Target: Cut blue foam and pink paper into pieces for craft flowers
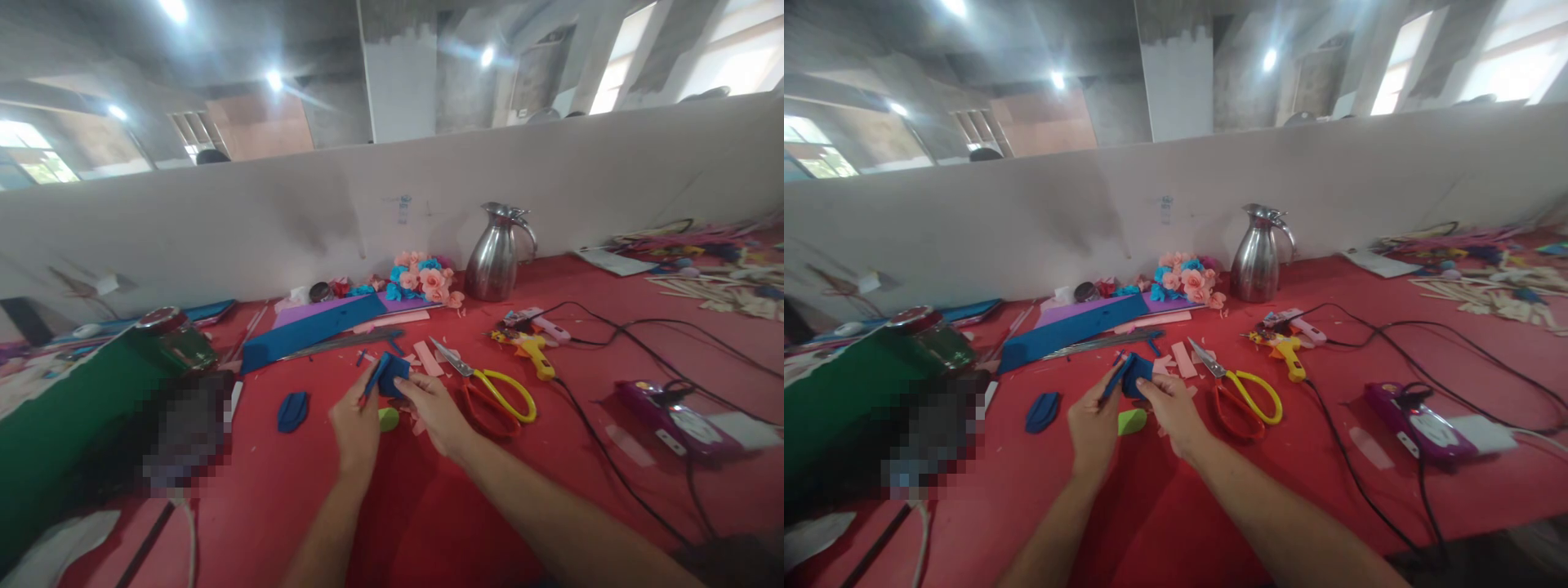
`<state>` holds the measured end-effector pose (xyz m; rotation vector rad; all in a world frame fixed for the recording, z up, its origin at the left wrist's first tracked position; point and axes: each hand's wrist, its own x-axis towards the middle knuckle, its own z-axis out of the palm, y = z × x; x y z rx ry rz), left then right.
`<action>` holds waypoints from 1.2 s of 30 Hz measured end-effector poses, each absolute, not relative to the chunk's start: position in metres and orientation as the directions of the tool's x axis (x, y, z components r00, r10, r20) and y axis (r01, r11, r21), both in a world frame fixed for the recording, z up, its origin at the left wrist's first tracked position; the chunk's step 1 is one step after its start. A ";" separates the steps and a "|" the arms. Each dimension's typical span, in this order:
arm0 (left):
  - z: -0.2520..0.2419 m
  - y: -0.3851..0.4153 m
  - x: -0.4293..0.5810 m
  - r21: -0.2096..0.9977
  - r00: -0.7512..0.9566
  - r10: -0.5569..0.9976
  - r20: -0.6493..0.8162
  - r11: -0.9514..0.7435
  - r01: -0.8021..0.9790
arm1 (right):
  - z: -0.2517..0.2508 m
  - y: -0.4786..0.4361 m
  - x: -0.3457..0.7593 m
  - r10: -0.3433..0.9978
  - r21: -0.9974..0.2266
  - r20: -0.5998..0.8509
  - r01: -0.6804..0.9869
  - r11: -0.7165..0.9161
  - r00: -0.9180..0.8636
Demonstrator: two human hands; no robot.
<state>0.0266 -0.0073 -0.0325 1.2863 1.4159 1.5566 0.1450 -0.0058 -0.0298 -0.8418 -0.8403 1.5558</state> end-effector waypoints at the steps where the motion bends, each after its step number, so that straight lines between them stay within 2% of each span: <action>1: -0.032 -0.009 0.026 0.947 -0.256 0.923 0.288 -0.236 0.217 | -0.029 -0.006 0.145 0.989 -0.869 -0.069 -0.480 -0.123 -0.128; 5: -0.037 -0.013 0.026 0.793 -0.096 0.854 0.511 -0.425 0.437 | -0.032 -0.007 0.145 0.990 -0.887 -0.031 -0.453 -0.091 -0.139; 9: -0.043 -0.011 0.026 0.657 0.008 0.780 0.626 -0.533 0.533 | -0.034 -0.006 0.144 0.990 -0.893 -0.009 -0.444 -0.072 -0.143; 16: -0.042 -0.012 0.028 0.529 0.112 0.723 0.682 -0.593 0.607 | -0.029 -0.007 0.146 0.985 -0.892 0.007 -0.446 -0.072 -0.173; 21: -0.044 -0.011 0.030 0.568 0.121 0.763 0.635 -0.568 0.596 | -0.030 -0.005 0.147 0.985 -0.886 -0.063 -0.446 -0.129 -0.160; 23: -0.043 -0.010 0.030 0.644 0.101 0.802 0.589 -0.541 0.541 | -0.032 -0.003 0.147 0.985 -0.879 -0.087 -0.454 -0.145 -0.147; 26: -0.039 -0.009 0.031 0.824 -0.001 0.888 0.460 -0.427 0.373 | -0.034 -0.002 0.149 0.983 -0.876 -0.113 -0.452 -0.166 -0.142; 29: -0.034 -0.005 0.031 0.969 -0.173 0.953 0.248 -0.243 0.053 | -0.032 -0.002 0.151 0.979 -0.877 -0.156 -0.437 -0.199 -0.132; 32: -0.028 0.001 0.029 0.940 -0.183 0.983 0.020 -0.081 -0.331 | -0.029 -0.002 0.152 0.980 -0.885 -0.156 -0.423 -0.195 -0.126; 34: -0.025 0.003 0.026 0.890 -0.142 0.987 -0.071 -0.002 -0.456 | -0.028 -0.002 0.153 0.983 -0.905 -0.137 -0.388 -0.174 -0.122; 36: -0.022 0.004 0.022 0.870 -0.127 0.983 -0.129 0.050 -0.490 | -0.029 -0.001 0.153 0.987 -0.929 -0.115 -0.339 -0.147 -0.112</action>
